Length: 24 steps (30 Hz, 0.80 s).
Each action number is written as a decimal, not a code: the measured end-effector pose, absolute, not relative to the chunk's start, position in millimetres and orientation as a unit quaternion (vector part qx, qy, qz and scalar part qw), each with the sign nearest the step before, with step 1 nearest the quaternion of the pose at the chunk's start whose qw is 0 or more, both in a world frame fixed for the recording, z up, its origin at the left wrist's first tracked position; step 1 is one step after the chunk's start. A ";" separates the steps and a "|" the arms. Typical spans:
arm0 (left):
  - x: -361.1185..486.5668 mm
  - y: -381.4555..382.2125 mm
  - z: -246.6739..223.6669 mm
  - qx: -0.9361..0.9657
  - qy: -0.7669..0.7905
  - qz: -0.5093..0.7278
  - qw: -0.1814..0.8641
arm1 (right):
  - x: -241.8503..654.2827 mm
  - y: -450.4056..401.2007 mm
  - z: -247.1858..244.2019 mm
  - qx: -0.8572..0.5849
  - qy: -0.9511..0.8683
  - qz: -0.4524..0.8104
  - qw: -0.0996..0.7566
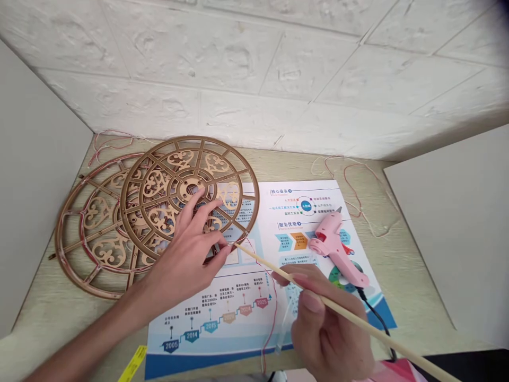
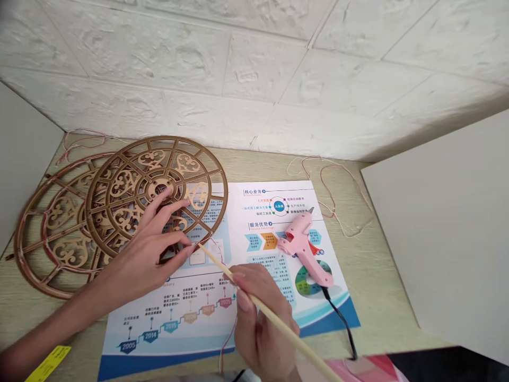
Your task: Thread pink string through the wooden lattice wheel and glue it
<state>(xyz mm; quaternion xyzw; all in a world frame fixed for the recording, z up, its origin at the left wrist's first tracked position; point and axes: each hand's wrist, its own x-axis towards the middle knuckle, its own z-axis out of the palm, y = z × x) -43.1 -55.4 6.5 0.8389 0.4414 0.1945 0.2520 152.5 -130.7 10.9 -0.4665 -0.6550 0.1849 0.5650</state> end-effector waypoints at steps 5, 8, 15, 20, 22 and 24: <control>-42.9 -55.6 6.2 0.838 0.443 0.192 0.254 | 153.6 -130.1 7.7 -0.471 -0.654 0.181 0.563; -43.0 -55.5 6.1 0.837 0.444 0.188 0.260 | 154.9 -132.4 4.5 -0.477 -0.652 0.180 0.561; -42.7 -55.6 3.4 0.836 0.444 0.189 0.261 | 155.7 -134.2 3.8 -0.523 -0.658 0.146 0.522; -43.1 -55.6 1.8 0.841 0.442 0.181 0.255 | 150.7 -118.7 20.0 -0.528 -0.682 0.139 0.487; -43.0 -55.9 1.1 0.841 0.442 0.182 0.255 | 148.4 -112.5 26.6 -0.532 -0.699 0.116 0.464; -42.7 -56.3 0.2 0.841 0.443 0.184 0.252 | 147.1 -109.4 29.9 -0.534 -0.711 0.094 0.447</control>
